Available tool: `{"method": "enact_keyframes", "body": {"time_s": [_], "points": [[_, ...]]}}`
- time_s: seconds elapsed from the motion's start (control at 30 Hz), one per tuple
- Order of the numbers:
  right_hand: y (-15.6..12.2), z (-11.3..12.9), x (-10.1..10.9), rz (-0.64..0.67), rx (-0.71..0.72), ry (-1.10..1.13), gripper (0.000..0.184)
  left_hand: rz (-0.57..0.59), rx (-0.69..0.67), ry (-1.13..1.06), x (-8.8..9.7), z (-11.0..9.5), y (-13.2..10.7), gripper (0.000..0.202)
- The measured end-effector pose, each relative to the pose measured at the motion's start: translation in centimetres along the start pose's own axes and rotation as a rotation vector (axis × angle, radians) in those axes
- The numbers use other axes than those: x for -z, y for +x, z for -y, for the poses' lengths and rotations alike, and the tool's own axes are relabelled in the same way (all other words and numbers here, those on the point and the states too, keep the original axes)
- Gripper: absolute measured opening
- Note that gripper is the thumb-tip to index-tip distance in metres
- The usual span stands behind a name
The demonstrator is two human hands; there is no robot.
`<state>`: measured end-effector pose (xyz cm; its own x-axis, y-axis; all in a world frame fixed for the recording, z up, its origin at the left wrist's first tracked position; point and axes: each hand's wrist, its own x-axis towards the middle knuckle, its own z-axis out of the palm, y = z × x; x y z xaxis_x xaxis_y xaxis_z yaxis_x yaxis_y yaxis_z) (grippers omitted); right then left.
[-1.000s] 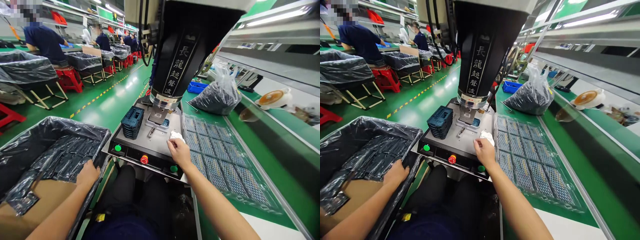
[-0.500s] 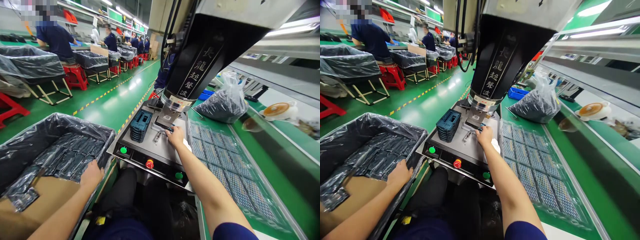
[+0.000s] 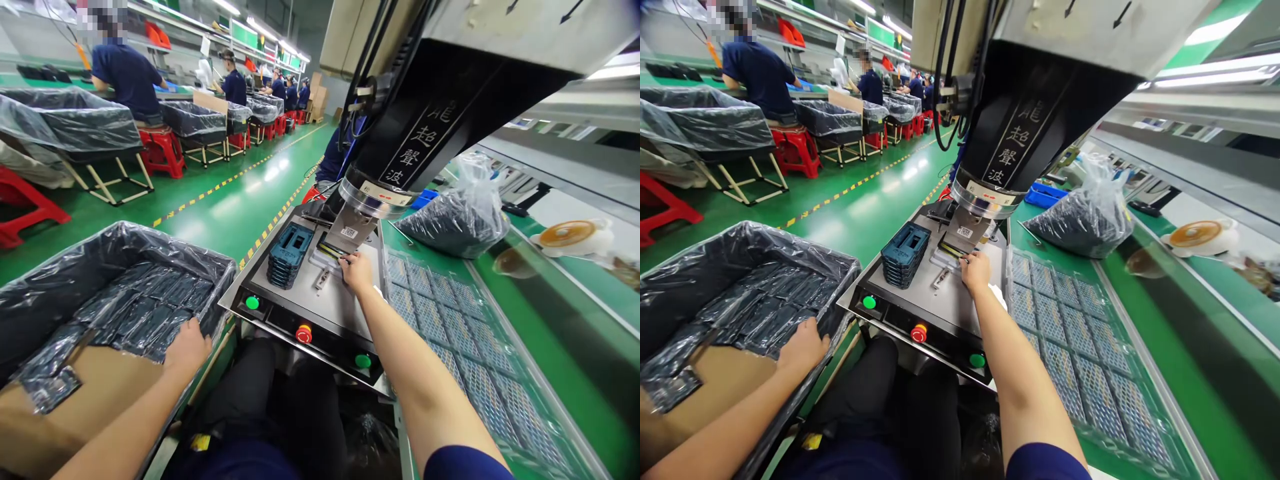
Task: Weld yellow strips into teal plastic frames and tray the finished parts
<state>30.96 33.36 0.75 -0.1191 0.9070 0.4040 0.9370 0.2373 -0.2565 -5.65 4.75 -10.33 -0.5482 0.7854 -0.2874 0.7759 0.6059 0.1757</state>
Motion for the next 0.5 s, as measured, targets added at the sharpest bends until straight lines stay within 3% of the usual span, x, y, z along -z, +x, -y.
{"method": "enact_keyframes", "body": {"time_s": [0.27,0.37,0.5], "points": [[-0.9,-0.2,2.9,0.020,0.152,-0.072,0.026,-0.014,-0.011,-0.013,-0.3,0.1,0.1,0.038],[-2.8,-0.3,4.7,0.004,0.198,-0.086,0.018,-0.010,-0.003,-0.028,-0.1,0.1,0.1,0.041],[-7.0,0.0,7.9,-0.077,0.344,-0.095,0.022,0.012,0.011,-0.054,0.0,0.3,0.2,0.049]]}}
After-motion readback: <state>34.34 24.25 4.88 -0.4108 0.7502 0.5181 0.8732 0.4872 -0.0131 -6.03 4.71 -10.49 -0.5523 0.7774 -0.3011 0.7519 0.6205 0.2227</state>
